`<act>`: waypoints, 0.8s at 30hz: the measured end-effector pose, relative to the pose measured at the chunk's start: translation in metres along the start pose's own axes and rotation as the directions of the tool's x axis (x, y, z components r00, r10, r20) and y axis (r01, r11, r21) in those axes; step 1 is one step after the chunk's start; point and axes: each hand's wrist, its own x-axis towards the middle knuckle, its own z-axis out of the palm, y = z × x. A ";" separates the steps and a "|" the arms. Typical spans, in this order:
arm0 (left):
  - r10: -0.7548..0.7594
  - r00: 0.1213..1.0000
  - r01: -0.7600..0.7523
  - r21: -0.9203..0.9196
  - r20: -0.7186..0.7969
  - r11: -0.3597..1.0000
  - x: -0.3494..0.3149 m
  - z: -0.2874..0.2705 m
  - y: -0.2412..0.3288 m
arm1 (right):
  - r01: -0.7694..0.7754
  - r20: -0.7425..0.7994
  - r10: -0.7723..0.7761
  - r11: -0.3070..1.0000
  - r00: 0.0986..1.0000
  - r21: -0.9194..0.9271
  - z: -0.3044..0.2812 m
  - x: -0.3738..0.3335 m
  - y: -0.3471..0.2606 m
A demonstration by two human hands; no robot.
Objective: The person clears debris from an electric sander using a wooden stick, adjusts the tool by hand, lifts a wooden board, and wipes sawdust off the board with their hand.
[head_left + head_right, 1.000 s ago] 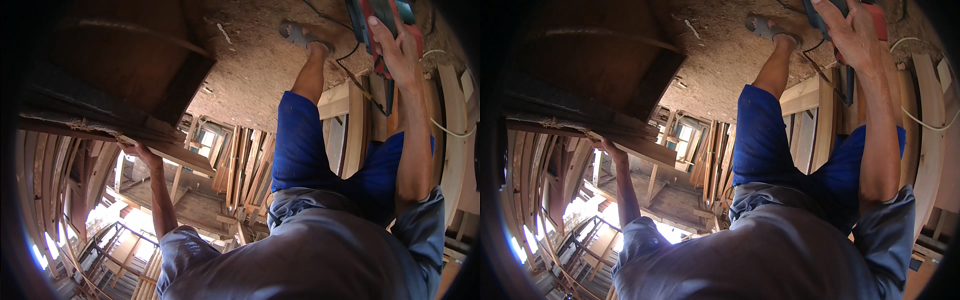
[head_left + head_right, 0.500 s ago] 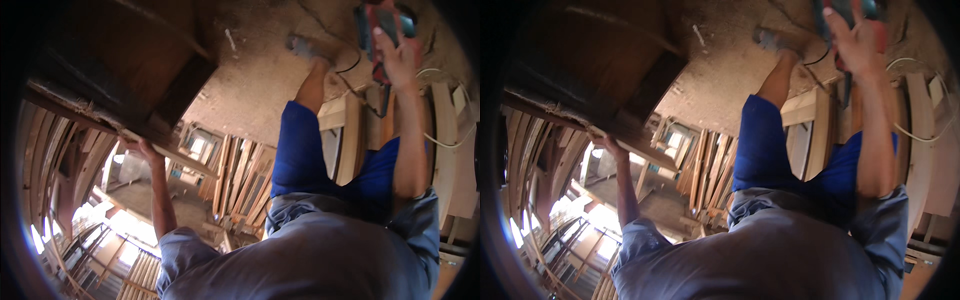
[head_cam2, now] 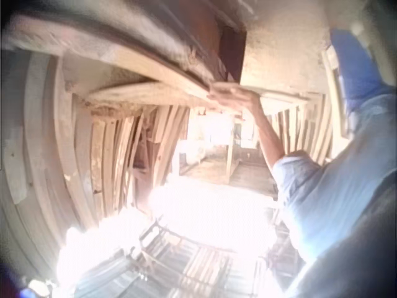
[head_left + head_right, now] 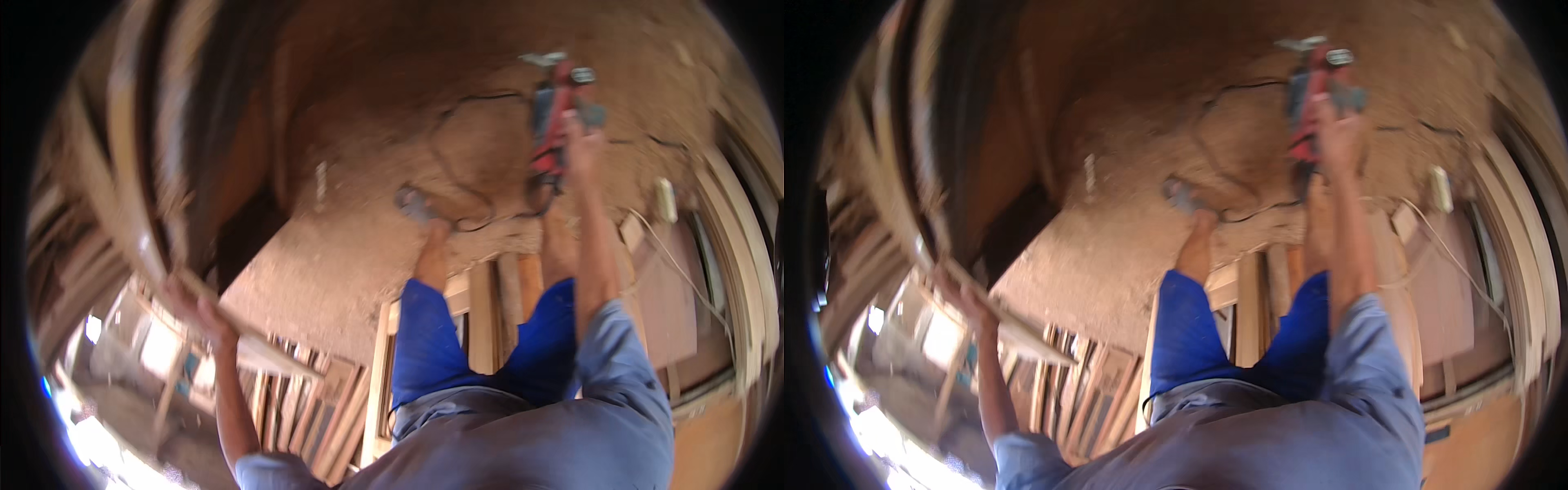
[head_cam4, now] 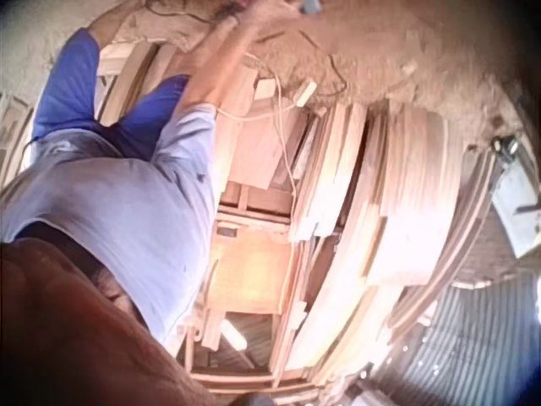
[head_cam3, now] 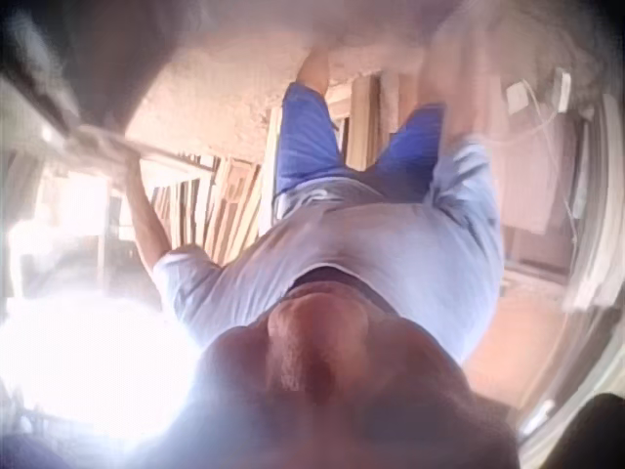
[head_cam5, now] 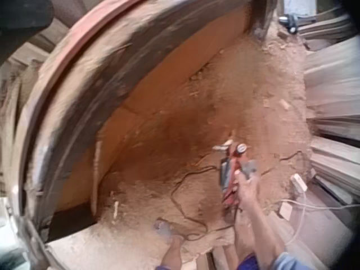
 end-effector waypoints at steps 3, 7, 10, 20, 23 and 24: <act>-0.019 0.999 0.024 -0.190 0.027 0.981 0.017 0.036 0.035 | 0.159 0.188 -0.163 0.987 0.969 0.036 -0.055 0.131 0.066; 0.031 0.999 -0.033 0.225 0.011 0.974 0.020 0.030 0.053 | 0.134 0.401 -0.206 0.971 0.893 0.200 -0.034 0.217 0.117; 0.034 0.999 -0.035 0.201 0.008 0.979 0.018 0.020 0.058 | 0.090 0.492 -0.229 0.953 0.840 0.290 -0.011 0.248 0.150; 0.163 0.974 -0.160 0.033 -0.156 0.987 0.027 0.058 0.045 | 0.485 0.323 -0.538 0.843 0.779 0.232 -0.086 0.156 0.143; 0.098 0.977 -0.080 0.103 -0.189 0.991 0.021 0.047 0.040 | 0.114 0.474 -0.188 0.977 0.860 0.181 -0.018 -0.012 0.088; 0.055 0.984 -0.032 0.131 -0.172 0.991 0.020 0.052 0.041 | -0.005 0.561 -0.118 0.977 0.819 0.212 -0.023 -0.050 0.074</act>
